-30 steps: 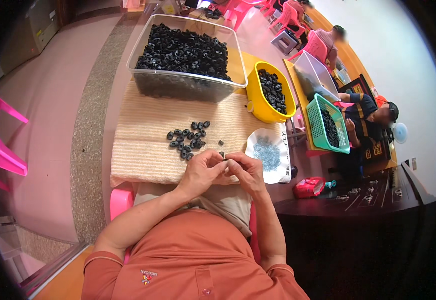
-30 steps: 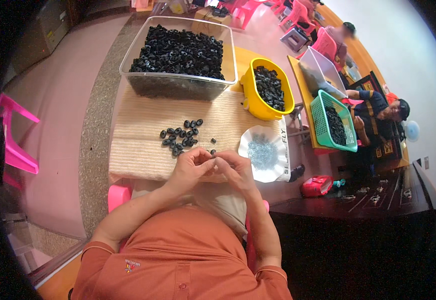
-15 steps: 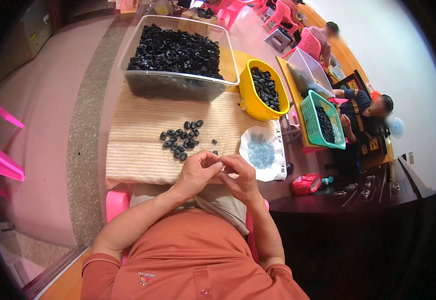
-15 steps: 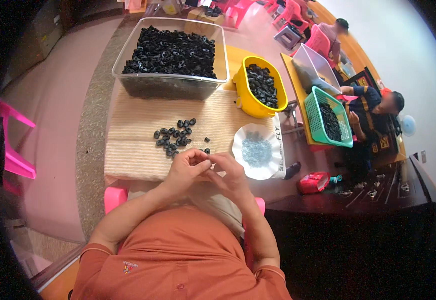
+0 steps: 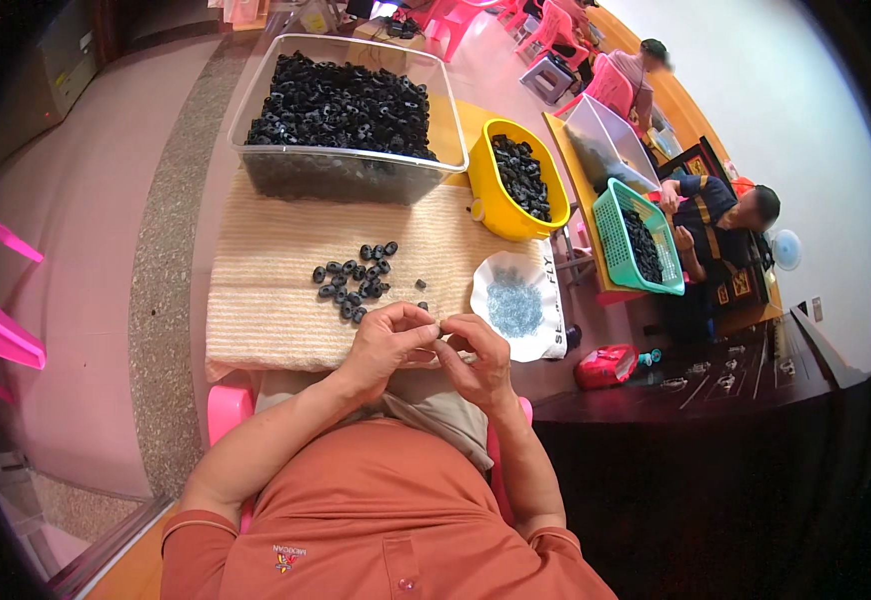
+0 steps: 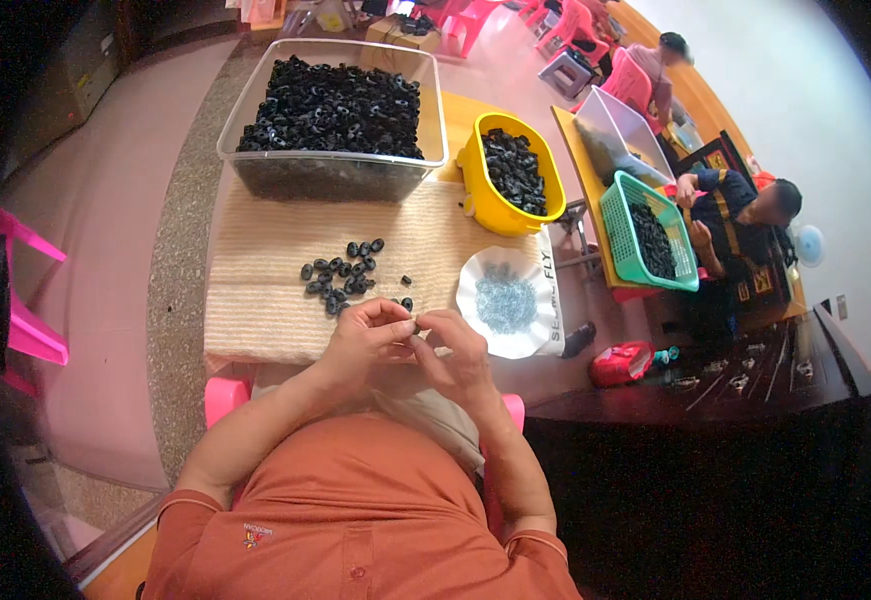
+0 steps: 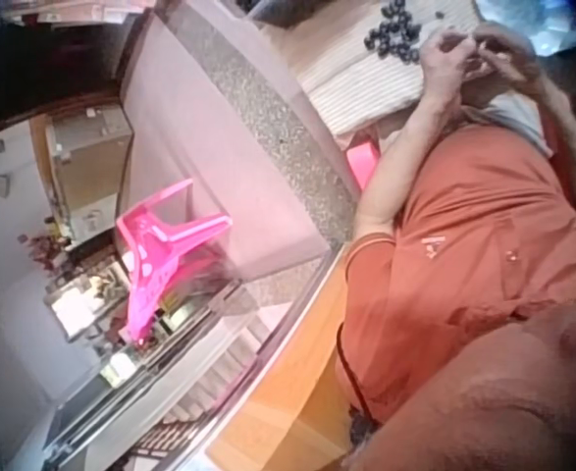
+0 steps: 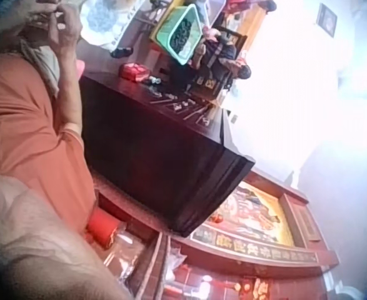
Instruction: Assemble small black plastic components by joining them with small white parts.
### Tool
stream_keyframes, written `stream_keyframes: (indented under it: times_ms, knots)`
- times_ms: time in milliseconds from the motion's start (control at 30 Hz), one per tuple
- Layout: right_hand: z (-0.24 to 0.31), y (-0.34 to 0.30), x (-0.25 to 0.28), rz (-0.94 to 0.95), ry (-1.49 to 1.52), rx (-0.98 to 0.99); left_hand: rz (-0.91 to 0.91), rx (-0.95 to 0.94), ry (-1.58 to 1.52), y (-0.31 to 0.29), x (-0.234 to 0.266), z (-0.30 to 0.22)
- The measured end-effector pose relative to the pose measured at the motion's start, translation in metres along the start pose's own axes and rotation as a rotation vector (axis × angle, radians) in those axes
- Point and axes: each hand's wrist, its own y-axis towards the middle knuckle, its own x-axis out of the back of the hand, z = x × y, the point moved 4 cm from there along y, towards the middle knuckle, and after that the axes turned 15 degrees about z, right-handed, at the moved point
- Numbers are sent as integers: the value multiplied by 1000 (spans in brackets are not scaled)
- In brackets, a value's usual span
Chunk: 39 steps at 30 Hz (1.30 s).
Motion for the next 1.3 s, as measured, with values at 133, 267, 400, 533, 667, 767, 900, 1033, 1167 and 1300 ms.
stream_keyframes:
  times_ms: [133,267,400,533,667,767,900,1033,1167,1300]
  knots:
    - [-17,-7,1,-3,143,-36,-7,41,-30,-2,-5,-6]
    - [-20,-9,0,10,238,-41,37,44,-63,-1,-1,-3]
    - [-19,-9,2,29,267,-61,45,60,-62,0,0,-2]
    - [-16,-10,6,93,260,-118,64,64,-21,1,1,4]
    - [-23,-14,31,184,160,-146,81,66,48,1,0,4]
    - [-27,-11,59,117,-308,-266,36,97,80,0,-1,2]
    - [-38,-9,70,235,-600,-364,45,85,121,2,2,7]
    - [-46,-9,69,271,-646,-346,64,62,151,3,2,7]
    - [-51,-5,67,301,-685,-399,67,53,130,3,5,10]
    - [-53,-5,67,259,-682,-356,56,62,154,3,4,10]
